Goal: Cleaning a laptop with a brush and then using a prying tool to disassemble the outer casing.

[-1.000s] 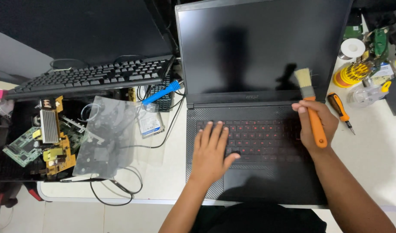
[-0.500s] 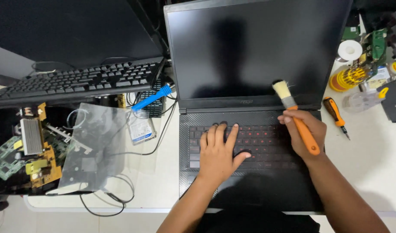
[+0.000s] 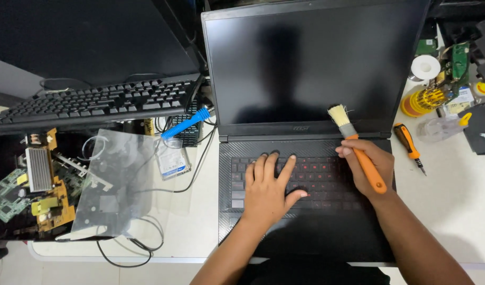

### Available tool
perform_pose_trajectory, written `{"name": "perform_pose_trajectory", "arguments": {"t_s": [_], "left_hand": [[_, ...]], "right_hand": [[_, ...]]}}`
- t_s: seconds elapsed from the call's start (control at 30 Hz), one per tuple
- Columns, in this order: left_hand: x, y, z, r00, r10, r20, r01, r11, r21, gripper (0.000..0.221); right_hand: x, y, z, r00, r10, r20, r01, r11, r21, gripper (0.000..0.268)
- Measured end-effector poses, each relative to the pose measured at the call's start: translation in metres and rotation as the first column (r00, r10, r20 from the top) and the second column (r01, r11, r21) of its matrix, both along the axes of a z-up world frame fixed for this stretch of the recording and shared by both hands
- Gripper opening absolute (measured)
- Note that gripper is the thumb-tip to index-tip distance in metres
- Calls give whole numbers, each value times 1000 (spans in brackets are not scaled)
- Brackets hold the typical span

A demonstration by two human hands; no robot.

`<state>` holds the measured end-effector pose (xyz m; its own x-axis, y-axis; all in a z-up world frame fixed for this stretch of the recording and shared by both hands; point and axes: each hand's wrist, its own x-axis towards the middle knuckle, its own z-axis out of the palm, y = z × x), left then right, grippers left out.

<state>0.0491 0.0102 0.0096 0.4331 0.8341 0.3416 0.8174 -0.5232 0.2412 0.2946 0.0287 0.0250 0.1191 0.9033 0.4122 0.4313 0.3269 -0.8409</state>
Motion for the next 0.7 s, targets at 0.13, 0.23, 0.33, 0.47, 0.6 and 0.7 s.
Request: {"name": "perform_pose_trajectory", "arguments": {"t_s": [0.13,0.23,0.33,0.47,0.6,0.7], "left_hand": [[10,-7,8,998,-47,33,46,999,22,78],[18,-11,-2,998,-59,25,60,998,-19,81],[19,-12,-4,999,-33,-27,32,999,-33,81],[17,-17,2,999,-39,-33,38,998,-45,83],[-2,-17,6,999,29,-12,-30,998,-61,89],[-32,-7,5,977,213,7,-212,977,-25,83]], "right_hand": [[1,-1,-4,1000,4,1,-4,1000,25,10],[2,-2,-2,1000,-1,24,0,999,44,11],[4,-2,-1,1000,4,10,-4,999,53,12],[1,-6,3,999,-14,29,14,1000,2,13],[8,-5,-14,1000,-22,-8,22,1000,-17,14],[14,-3,-24,999,-14,-41,13,1000,-11,13]]}}
